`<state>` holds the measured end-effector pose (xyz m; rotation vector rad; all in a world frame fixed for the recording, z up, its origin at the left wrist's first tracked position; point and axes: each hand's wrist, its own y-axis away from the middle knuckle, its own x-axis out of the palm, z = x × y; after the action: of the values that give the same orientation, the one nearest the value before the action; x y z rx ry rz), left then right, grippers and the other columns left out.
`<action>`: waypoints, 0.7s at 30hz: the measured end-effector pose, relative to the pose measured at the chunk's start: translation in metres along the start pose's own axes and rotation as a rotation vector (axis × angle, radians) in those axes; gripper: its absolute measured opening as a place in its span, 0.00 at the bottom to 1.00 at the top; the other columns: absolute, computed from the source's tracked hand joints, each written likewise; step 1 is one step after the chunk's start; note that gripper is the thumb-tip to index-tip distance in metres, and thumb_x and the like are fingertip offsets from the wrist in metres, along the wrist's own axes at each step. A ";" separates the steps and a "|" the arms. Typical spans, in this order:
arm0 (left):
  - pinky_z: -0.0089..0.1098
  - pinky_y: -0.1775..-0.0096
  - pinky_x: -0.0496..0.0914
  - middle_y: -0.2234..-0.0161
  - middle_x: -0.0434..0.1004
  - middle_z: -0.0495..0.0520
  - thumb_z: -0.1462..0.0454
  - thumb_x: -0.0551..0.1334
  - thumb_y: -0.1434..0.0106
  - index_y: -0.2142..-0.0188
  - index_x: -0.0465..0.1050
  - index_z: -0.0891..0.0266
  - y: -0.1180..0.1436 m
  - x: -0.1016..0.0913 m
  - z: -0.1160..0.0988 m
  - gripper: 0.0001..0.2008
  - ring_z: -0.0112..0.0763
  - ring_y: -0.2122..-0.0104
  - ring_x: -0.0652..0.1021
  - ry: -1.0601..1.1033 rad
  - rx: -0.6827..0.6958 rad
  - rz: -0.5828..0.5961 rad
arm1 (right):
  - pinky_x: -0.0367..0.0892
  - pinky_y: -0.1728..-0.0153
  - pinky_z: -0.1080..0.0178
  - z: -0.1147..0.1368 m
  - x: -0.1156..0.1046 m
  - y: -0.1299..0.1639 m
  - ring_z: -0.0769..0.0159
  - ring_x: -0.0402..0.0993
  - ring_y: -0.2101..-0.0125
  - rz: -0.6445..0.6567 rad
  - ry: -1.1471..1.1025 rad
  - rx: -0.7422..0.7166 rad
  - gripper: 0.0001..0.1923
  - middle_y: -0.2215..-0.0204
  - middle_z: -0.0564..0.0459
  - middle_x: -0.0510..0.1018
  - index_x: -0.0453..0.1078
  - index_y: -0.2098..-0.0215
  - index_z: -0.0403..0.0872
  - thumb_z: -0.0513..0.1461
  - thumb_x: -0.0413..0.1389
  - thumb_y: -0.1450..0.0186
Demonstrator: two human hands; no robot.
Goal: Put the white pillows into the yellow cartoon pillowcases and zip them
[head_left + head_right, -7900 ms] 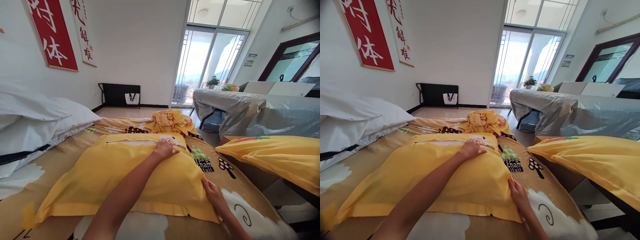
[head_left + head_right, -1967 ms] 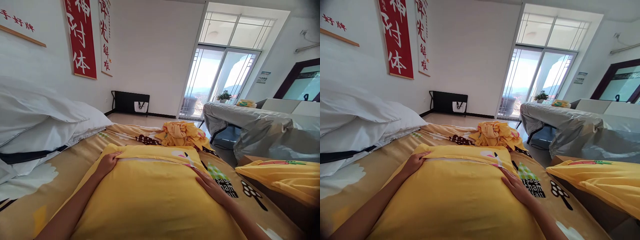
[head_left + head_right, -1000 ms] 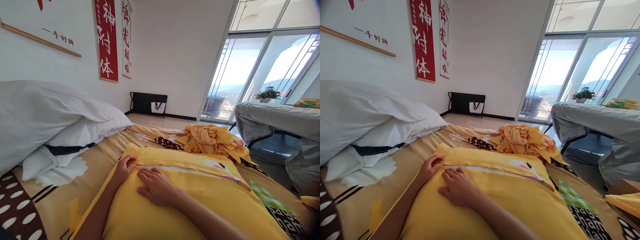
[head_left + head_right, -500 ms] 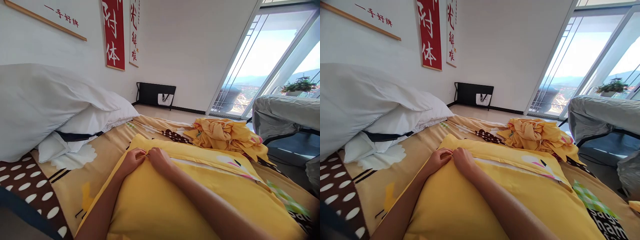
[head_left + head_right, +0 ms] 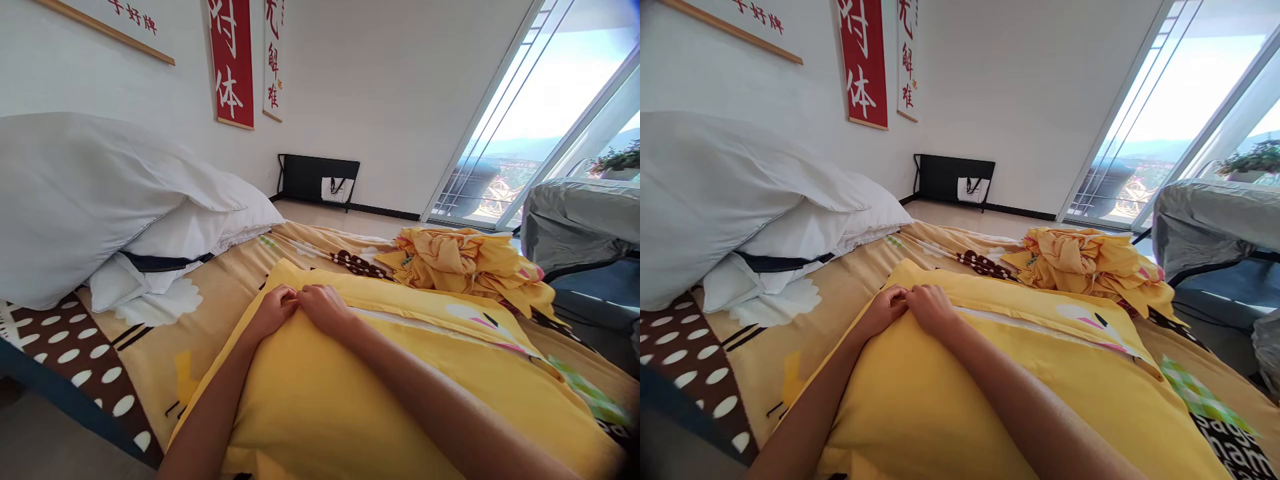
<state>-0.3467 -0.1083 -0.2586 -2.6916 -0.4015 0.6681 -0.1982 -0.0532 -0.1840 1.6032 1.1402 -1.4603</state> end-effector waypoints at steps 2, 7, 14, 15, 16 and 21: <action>0.33 0.56 0.70 0.60 0.76 0.55 0.59 0.59 0.41 0.64 0.73 0.62 0.000 -0.001 0.000 0.10 0.36 0.59 0.76 0.033 -0.022 0.005 | 0.62 0.66 0.63 0.000 -0.003 -0.003 0.59 0.74 0.62 0.021 0.022 -0.014 0.13 0.65 0.44 0.78 0.73 0.60 0.42 0.32 0.46 0.34; 0.34 0.51 0.68 0.55 0.76 0.57 0.59 0.57 0.40 0.61 0.75 0.63 0.000 -0.006 -0.005 0.13 0.38 0.54 0.75 0.118 -0.049 -0.050 | 0.59 0.68 0.63 -0.004 -0.021 -0.012 0.59 0.74 0.66 0.042 0.082 -0.069 0.14 0.68 0.43 0.79 0.74 0.64 0.41 0.31 0.46 0.35; 0.31 0.59 0.68 0.61 0.76 0.55 0.63 0.53 0.38 0.69 0.75 0.61 -0.001 -0.007 -0.009 0.12 0.35 0.62 0.75 -0.081 0.093 0.032 | 0.56 0.68 0.61 -0.006 -0.035 -0.023 0.61 0.72 0.67 0.044 0.325 -0.443 0.17 0.72 0.43 0.78 0.75 0.71 0.41 0.30 0.44 0.34; 0.31 0.60 0.68 0.63 0.76 0.55 0.63 0.53 0.38 0.71 0.74 0.62 -0.002 -0.007 -0.008 0.11 0.34 0.63 0.74 -0.089 0.093 0.039 | 0.56 0.68 0.61 -0.008 -0.034 -0.023 0.61 0.71 0.68 0.032 0.356 -0.492 0.18 0.72 0.43 0.77 0.75 0.71 0.41 0.29 0.44 0.34; 0.31 0.61 0.68 0.65 0.75 0.55 0.63 0.53 0.38 0.72 0.72 0.62 -0.002 -0.007 -0.007 0.11 0.34 0.64 0.74 -0.093 0.091 0.038 | 0.55 0.68 0.61 -0.009 -0.033 -0.023 0.62 0.71 0.68 0.015 0.383 -0.537 0.19 0.72 0.44 0.77 0.74 0.72 0.41 0.28 0.43 0.34; 0.30 0.66 0.66 0.69 0.73 0.52 0.56 0.55 0.38 0.68 0.66 0.62 -0.004 -0.006 -0.006 0.11 0.33 0.68 0.74 0.011 -0.027 0.035 | 0.52 0.70 0.62 -0.021 -0.028 -0.015 0.66 0.67 0.71 -0.082 0.462 -0.619 0.21 0.73 0.46 0.75 0.73 0.70 0.40 0.28 0.39 0.32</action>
<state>-0.3496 -0.1085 -0.2493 -2.7321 -0.3642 0.6616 -0.2032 -0.0330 -0.1525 1.4729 1.7258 -0.6681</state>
